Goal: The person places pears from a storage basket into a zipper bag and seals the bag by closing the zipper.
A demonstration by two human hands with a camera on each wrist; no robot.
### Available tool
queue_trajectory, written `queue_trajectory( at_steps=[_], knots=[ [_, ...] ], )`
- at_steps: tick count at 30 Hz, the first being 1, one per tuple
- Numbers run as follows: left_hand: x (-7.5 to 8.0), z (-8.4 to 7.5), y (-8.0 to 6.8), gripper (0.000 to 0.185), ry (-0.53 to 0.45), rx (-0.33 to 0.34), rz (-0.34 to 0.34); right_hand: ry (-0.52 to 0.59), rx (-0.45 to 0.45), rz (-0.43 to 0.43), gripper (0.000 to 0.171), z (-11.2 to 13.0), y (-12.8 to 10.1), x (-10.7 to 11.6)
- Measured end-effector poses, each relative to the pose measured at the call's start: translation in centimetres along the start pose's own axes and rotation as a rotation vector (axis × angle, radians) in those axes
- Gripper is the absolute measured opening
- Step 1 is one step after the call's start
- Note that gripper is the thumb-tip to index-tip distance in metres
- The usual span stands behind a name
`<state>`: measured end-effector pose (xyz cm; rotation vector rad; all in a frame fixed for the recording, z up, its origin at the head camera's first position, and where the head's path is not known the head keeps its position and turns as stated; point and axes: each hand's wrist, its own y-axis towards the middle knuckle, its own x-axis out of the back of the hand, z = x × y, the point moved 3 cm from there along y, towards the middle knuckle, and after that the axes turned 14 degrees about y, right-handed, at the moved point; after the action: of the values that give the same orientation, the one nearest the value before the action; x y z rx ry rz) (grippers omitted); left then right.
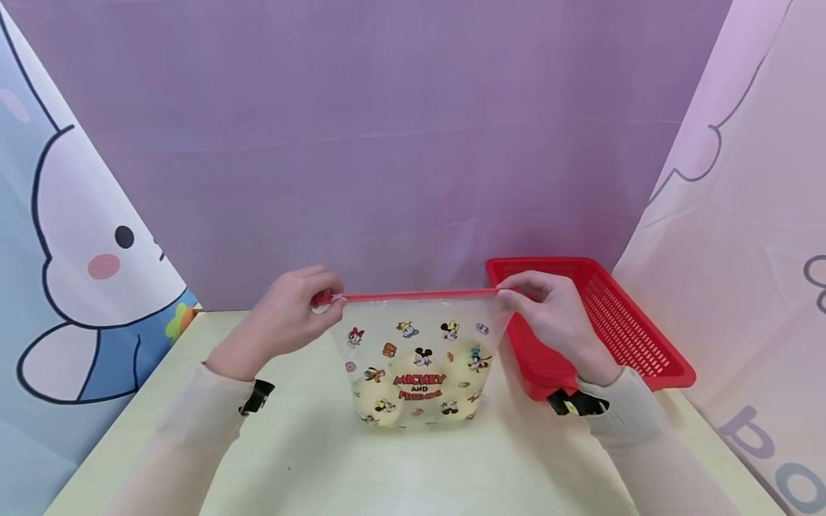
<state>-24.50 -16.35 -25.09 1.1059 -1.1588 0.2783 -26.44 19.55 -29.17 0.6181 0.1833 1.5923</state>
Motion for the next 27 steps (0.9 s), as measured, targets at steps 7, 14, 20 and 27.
queue_trajectory(
  at_steps=[7, 14, 20, 27],
  knots=[
    [0.3, 0.6, -0.3, 0.009, 0.006, 0.034, 0.027, -0.001, -0.001, -0.001, 0.016, -0.1, 0.2, 0.3],
    [-0.7, 0.9, -0.4, 0.008, -0.021, 0.076, -0.016, 0.01, -0.013, -0.003, 0.018, 0.0, 0.2, 0.2],
    [-1.7, 1.1, -0.5, 0.011, -0.147, 0.138, -0.063, 0.012, -0.037, -0.008, 0.018, -0.1, 0.2, 0.3],
    [-2.5, 1.6, -0.4, 0.008, -0.212, 0.223, -0.06, -0.062, -0.016, -0.014, 0.017, 0.0, 0.8, 0.0]
  ],
)
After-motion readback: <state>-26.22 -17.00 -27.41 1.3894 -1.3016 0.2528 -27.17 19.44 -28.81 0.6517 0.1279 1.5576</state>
